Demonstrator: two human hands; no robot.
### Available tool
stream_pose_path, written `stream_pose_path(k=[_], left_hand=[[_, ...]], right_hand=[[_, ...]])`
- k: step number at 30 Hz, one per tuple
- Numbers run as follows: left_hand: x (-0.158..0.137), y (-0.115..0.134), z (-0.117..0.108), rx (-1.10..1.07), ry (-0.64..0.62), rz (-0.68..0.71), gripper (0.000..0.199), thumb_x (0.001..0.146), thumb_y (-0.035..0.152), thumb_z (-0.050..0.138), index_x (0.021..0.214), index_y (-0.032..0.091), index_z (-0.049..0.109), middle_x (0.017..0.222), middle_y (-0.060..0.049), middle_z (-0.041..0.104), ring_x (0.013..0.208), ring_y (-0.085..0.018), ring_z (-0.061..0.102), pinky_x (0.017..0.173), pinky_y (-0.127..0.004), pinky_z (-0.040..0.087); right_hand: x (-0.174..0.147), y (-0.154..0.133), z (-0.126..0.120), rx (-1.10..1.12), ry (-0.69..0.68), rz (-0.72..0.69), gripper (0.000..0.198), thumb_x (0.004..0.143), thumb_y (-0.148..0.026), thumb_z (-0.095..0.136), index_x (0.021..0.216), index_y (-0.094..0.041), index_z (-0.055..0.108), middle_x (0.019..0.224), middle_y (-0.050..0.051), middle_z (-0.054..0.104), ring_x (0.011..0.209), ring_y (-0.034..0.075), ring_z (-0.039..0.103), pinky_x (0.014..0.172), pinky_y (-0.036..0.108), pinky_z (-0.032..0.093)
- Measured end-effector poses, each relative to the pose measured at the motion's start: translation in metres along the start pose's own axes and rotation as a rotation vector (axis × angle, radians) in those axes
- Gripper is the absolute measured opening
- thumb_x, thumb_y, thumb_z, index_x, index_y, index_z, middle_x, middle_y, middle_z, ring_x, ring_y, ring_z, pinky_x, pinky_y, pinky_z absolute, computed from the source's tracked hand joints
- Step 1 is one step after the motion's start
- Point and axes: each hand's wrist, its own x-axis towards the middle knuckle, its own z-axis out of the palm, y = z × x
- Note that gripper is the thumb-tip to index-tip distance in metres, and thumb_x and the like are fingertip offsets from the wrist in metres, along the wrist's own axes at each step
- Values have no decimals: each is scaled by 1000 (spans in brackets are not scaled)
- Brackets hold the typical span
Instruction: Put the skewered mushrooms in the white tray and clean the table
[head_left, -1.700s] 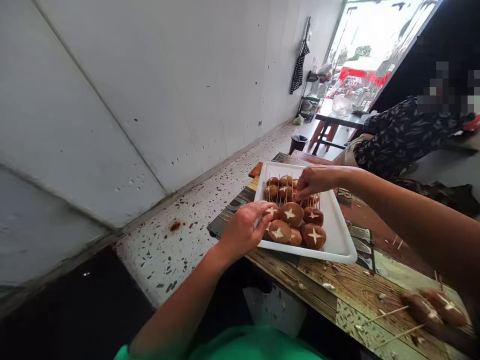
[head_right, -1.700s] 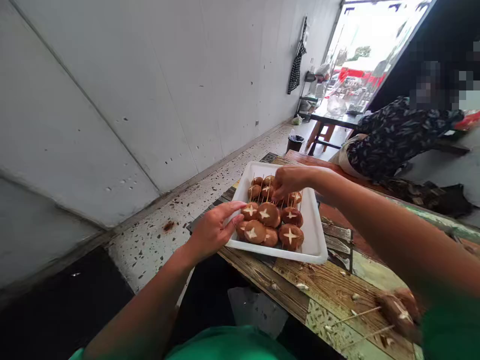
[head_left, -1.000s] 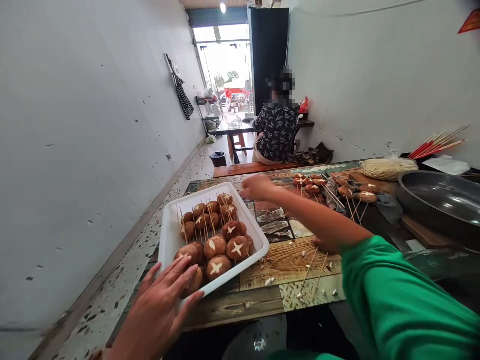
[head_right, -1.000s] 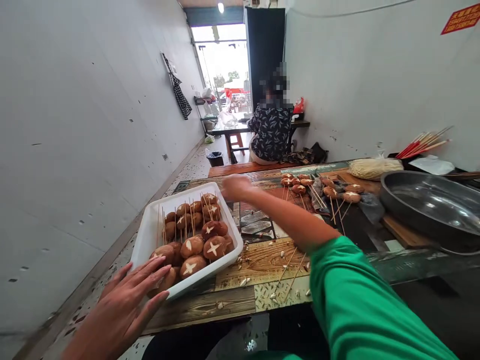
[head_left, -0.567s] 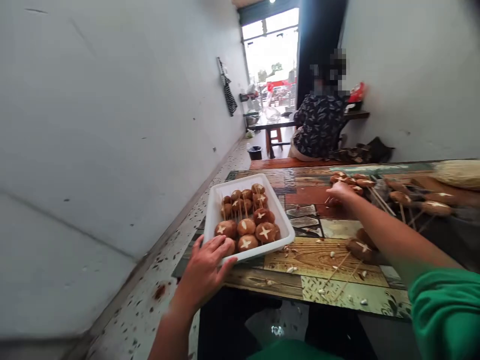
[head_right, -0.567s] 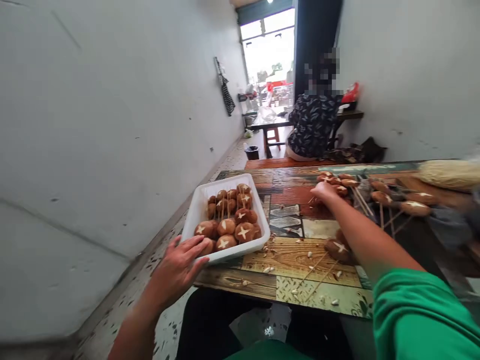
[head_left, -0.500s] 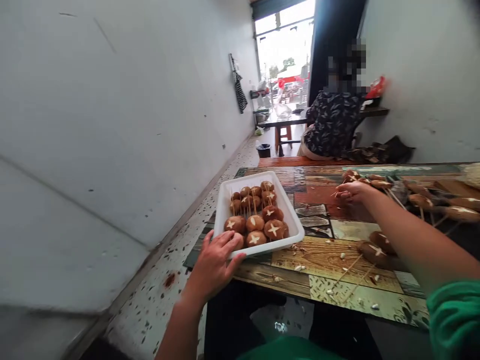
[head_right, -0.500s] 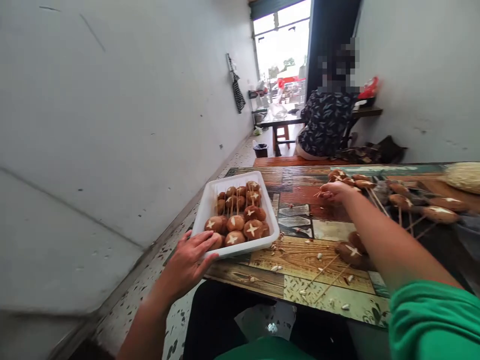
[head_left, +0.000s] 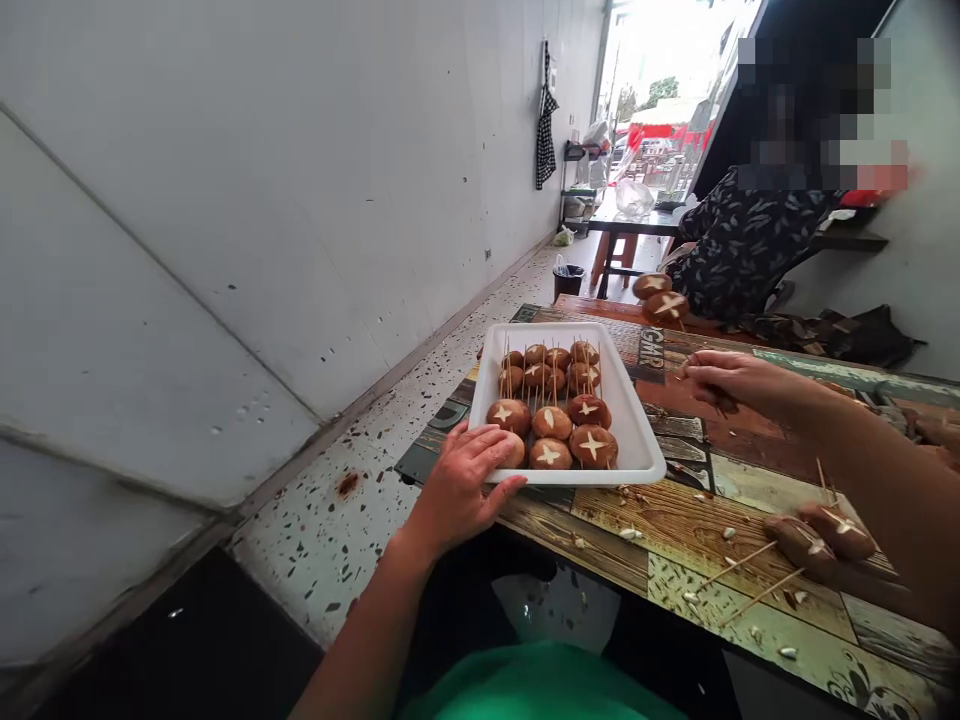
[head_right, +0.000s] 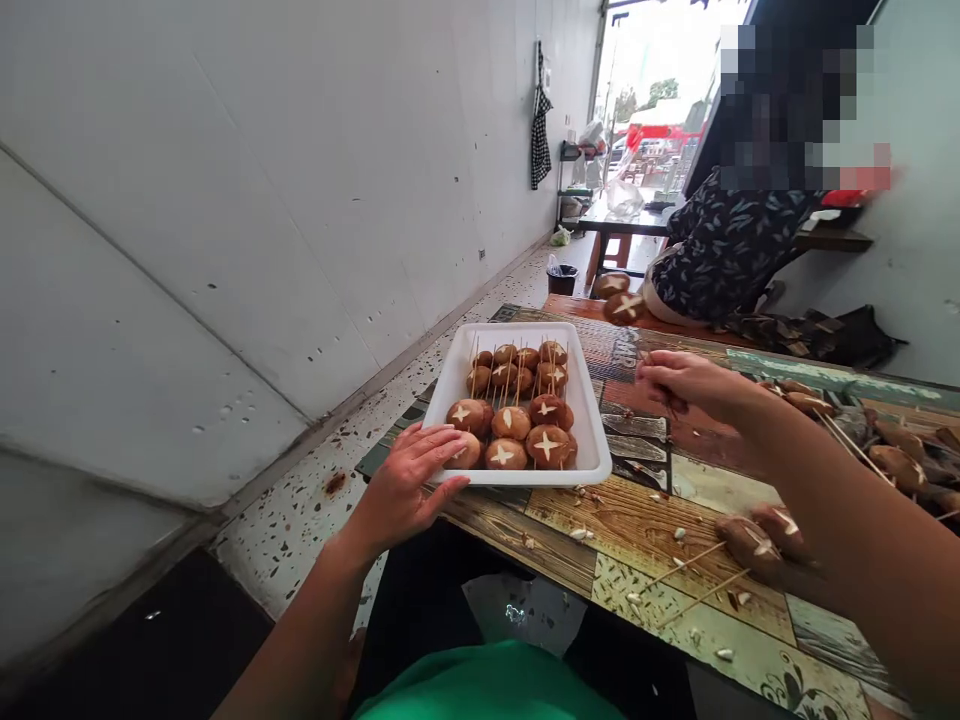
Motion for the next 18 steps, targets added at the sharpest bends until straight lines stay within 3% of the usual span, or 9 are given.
stream_pose_path(k=[5,9,12,15,18], left_hand=[[-2,-2,0,-70,82,1,36,98,37,60,127,18,60,127,-10,71,124,-26,63,116,-58,35],[6,-9,-6,-87,192,-117,38,96,35,62,129,17,60,126,-11,71,121,-24,66,113,-53,44],[19,-14,-9,-102,289,-205,44,96,35,63,135,15,58,130,-13,69,123,-23,64,109,-43,52],[32,-13,-9,-177,293,-166,58,94,34,68,146,20,48,143,-13,60,133,-23,58,111,-40,53],[44,-5,-7,-231,219,-70,68,91,38,71,151,26,42,151,-13,52,141,-25,50,113,-41,51]], right_hand=[[28,-46,8,-322,-24,-63,19,99,-22,43,83,-18,54,84,8,61,73,16,49,70,33,35],[37,-65,-1,-153,-213,-197,33,100,-39,49,77,-18,59,73,2,54,66,13,45,64,30,35],[41,-74,-16,-106,-402,-234,36,99,-39,53,73,-17,66,64,-2,48,60,9,40,58,28,33],[44,-86,-26,-133,-520,-277,30,95,-36,59,75,-17,71,60,-4,47,56,6,37,56,24,32],[45,-103,-31,-164,-574,-289,34,94,-40,62,72,-16,72,55,-6,43,52,4,33,53,21,30]])
